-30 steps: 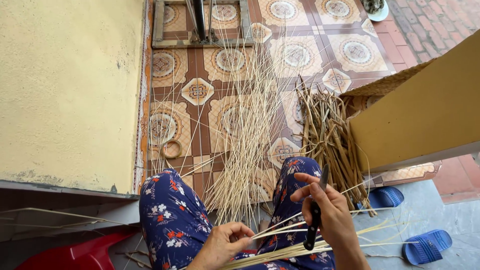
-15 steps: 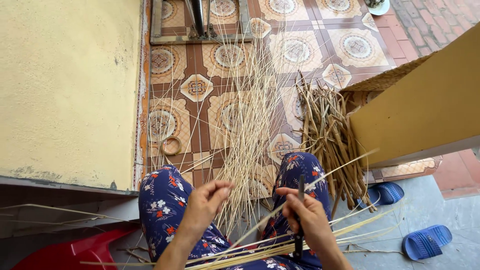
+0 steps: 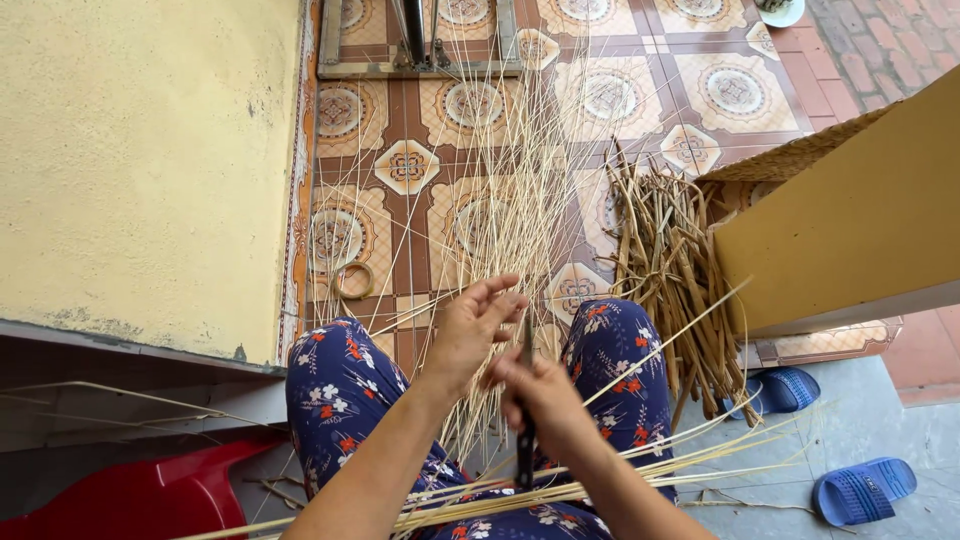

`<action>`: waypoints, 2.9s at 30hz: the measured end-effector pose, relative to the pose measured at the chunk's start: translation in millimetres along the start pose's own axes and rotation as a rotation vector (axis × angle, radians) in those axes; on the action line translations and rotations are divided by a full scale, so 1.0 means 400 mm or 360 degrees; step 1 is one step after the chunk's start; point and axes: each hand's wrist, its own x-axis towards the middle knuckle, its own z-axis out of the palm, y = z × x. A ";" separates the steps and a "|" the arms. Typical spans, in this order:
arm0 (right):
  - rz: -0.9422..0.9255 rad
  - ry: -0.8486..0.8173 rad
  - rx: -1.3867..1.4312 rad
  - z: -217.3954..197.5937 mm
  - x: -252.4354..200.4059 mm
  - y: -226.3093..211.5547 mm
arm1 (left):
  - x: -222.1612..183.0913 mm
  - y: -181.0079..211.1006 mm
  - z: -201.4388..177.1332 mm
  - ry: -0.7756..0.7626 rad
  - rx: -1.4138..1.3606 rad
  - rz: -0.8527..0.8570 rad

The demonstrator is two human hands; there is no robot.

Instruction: Preparing thin bamboo strips by scraping them with a handheld knife to refine them for weaving.

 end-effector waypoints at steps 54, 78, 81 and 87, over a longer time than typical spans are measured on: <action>-0.0832 0.0047 0.0611 -0.214 -0.064 -0.123 | -0.041 -0.145 -0.159 -0.0289 0.0297 -0.0508; -0.0209 0.0596 -0.0090 -0.130 0.191 -0.017 | -0.076 -0.130 -0.163 -0.0053 0.0824 -0.0295; -0.0225 0.0662 -0.0011 -0.183 0.226 -0.049 | -0.157 -0.132 -0.196 -0.0393 0.0735 -0.0512; -0.0269 0.0766 0.0024 -0.196 0.262 -0.080 | -0.220 -0.137 -0.272 -0.0701 0.0561 -0.0883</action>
